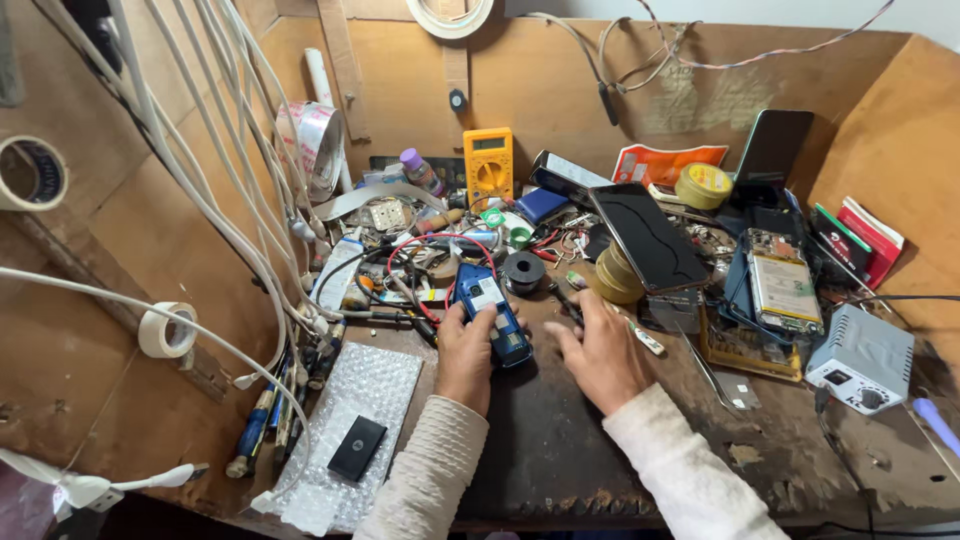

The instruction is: The person assembles a mobile phone by placing internal components into the blue housing and tightening several small screws using a precision screwdriver.

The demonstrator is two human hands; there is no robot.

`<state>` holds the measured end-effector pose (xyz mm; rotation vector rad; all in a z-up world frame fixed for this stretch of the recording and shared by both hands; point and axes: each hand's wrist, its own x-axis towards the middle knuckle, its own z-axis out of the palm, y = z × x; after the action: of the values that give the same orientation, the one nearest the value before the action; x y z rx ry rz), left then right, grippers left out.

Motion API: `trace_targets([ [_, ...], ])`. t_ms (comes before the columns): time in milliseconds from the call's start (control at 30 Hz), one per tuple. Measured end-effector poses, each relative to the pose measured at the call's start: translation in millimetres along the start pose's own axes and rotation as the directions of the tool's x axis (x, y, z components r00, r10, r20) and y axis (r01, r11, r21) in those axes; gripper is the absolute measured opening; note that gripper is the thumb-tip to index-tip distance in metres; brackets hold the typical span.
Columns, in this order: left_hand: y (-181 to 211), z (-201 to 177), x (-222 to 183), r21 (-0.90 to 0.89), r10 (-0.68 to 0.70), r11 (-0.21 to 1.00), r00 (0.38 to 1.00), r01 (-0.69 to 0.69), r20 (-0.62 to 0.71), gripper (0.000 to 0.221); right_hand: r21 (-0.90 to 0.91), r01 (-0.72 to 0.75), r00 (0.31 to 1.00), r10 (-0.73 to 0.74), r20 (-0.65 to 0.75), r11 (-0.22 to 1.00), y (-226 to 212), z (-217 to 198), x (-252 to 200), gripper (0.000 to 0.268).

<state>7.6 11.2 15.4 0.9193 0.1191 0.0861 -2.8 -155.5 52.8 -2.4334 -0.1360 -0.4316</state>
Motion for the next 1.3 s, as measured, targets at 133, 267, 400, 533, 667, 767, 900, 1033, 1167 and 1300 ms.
trace_targets([
  [133,-3,-1,3,-0.026,-0.009,1.000,1.000,0.009,-0.023,0.024,-0.116,-0.010,0.999,0.005,-0.044,0.993,-1,8,7,0.048],
  [267,-7,-4,3,0.060,0.023,0.998,1.000,-0.022,-0.017,0.029,-0.042,0.005,0.993,-0.010,-0.116,0.999,5,14,14,0.043],
  [400,-1,-3,3,-0.013,-0.035,0.999,0.998,0.036,0.043,0.034,-0.079,-0.114,0.989,0.106,-0.102,0.990,11,12,19,0.042],
  [533,2,4,10,-0.099,-0.054,0.993,0.987,0.070,0.151,0.038,0.033,-0.174,0.973,0.177,-0.149,0.984,13,4,8,0.035],
  [667,-5,13,13,-0.258,-0.145,0.941,0.951,0.217,0.271,0.047,0.342,-0.221,0.961,0.263,-0.081,0.913,-4,-15,-10,0.022],
  [767,-14,18,11,-0.328,-0.212,0.892,0.928,0.311,0.305,0.046,0.416,-0.159,0.975,0.209,-0.076,0.895,-20,-33,-17,0.020],
  [900,-24,14,11,-0.433,-0.253,0.811,0.903,0.393,0.346,0.043,0.606,0.188,0.979,-0.098,-0.178,0.773,-26,-40,-13,0.013],
  [1033,-30,9,19,-0.482,-0.219,0.778,0.893,0.403,0.394,0.043,0.624,0.154,0.979,-0.034,-0.200,0.766,-21,-34,-10,0.014],
  [1167,-34,3,21,-0.450,-0.165,0.807,0.877,0.383,0.451,0.042,0.745,0.217,0.972,-0.066,-0.227,0.631,-28,-22,-10,0.028],
  [1300,-37,4,20,-0.459,-0.175,0.794,0.874,0.398,0.454,0.047,0.700,0.177,0.973,-0.017,-0.229,0.692,-43,-21,-14,0.067],
])
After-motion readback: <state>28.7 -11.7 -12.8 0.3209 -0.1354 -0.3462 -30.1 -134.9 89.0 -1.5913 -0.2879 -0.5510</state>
